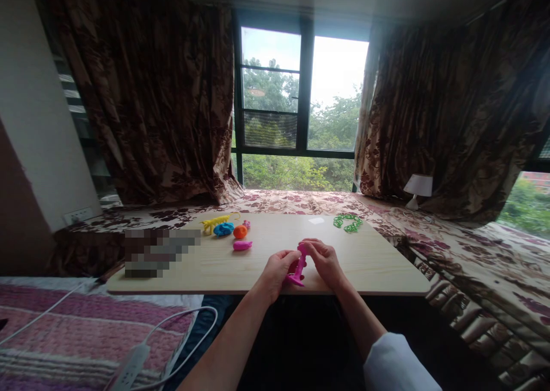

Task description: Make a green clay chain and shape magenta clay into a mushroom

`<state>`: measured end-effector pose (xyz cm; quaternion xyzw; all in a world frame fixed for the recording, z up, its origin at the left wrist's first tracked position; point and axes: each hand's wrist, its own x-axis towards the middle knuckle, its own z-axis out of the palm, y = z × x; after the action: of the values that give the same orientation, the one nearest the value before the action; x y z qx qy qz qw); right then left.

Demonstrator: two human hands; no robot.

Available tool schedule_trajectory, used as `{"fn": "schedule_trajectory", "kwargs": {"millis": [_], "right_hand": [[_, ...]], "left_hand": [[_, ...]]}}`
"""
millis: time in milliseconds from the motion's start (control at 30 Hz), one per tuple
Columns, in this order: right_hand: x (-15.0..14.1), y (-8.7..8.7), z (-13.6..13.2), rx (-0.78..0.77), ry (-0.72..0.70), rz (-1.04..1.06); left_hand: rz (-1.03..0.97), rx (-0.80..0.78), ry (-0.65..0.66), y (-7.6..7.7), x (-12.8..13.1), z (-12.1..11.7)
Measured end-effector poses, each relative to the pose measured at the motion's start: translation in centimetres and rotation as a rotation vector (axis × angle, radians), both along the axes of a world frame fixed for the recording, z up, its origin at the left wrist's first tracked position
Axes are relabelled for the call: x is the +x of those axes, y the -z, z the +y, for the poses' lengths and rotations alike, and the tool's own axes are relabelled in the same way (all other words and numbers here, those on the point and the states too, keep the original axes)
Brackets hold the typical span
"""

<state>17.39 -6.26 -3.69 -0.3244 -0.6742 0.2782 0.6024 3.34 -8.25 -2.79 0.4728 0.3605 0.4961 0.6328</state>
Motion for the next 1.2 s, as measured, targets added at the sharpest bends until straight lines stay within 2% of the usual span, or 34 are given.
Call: {"fn": "schedule_trajectory", "kwargs": {"millis": [133,333,500,567,667,767,867,1000,1100,1200], "right_hand": [[-0.1,-0.2,-0.1,-0.022,-0.016,0.029],[-0.1,-0.3,0.2,-0.018,-0.014,0.030],[0.6,0.0,1.1,-0.050,0.020,0.047],[1.5,-0.4,2.0,-0.109,-0.010,0.065],[3.3,-1.7,4.3,-0.201,-0.004,0.048],[4.4,-3.5,7.3,-0.166,0.057,-0.040],[4.2,-5.3,10.3,-0.096,0.033,-0.114],[2.8,-7.3,14.0,-0.093,-0.068,-0.122],[2.0,-7.6,16.6,-0.099,-0.074,-0.057],[1.8,-6.1,18.4,-0.139,-0.019,0.037]], "left_hand": [[0.000,-0.036,0.099,-0.3,-0.1,0.2],[0.037,-0.016,0.009,-0.4,-0.3,0.9],[0.060,-0.055,0.066,-0.4,0.3,1.9],[0.043,-0.069,0.077,-0.7,0.7,3.2],[0.010,-0.071,0.063,-1.5,1.1,6.3],[0.003,-0.046,0.040,-2.6,1.2,9.9],[0.046,-0.020,0.034,-4.0,1.0,12.9],[0.117,-0.005,0.066,-5.2,0.3,16.0],[0.093,-0.042,0.121,-5.0,-0.1,17.8],[0.015,-0.148,0.081,-3.6,0.0,19.2]]}}
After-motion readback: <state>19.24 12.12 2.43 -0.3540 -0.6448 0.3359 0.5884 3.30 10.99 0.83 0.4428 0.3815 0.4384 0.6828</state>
